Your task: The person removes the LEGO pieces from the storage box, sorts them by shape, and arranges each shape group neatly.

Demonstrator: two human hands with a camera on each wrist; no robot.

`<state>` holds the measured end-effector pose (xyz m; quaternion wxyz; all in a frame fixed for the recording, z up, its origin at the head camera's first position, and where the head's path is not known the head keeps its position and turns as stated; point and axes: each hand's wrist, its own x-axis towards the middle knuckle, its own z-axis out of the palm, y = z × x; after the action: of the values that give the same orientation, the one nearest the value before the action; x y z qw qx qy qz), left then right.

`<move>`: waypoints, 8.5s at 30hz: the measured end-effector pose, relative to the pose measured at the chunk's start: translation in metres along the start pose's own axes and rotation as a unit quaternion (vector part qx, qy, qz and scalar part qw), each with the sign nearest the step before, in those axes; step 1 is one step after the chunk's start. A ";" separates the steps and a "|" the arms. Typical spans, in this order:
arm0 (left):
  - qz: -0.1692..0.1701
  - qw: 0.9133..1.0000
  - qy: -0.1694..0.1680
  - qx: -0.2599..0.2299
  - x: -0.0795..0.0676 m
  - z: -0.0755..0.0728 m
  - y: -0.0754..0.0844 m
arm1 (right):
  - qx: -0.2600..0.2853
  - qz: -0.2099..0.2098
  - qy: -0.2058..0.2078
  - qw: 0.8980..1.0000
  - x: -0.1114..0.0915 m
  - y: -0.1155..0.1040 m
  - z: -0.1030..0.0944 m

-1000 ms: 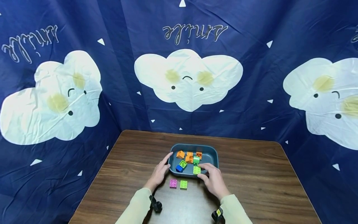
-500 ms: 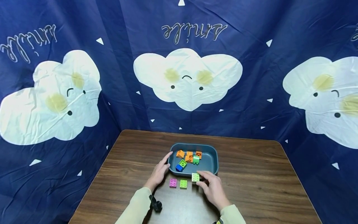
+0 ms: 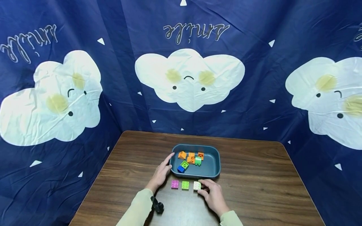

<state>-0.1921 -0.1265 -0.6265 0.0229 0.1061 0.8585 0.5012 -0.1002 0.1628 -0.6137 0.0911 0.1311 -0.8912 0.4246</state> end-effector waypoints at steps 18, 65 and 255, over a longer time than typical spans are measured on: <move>0.002 1.000 0.006 -0.001 0.001 0.001 -0.002 | -0.017 0.045 -0.009 0.999 0.002 0.007 0.012; -0.005 1.000 0.002 -0.004 0.000 0.000 0.002 | -0.012 0.051 -0.018 0.998 0.000 0.011 0.013; 0.020 1.000 0.013 0.009 0.001 0.001 -0.004 | 0.103 0.019 -0.135 0.985 0.095 -0.029 -0.033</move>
<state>-0.1933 -0.1272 -0.6306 0.0011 0.1169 0.8612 0.4947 -0.1796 0.1560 -0.5457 -0.0519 0.1785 -0.8492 0.4942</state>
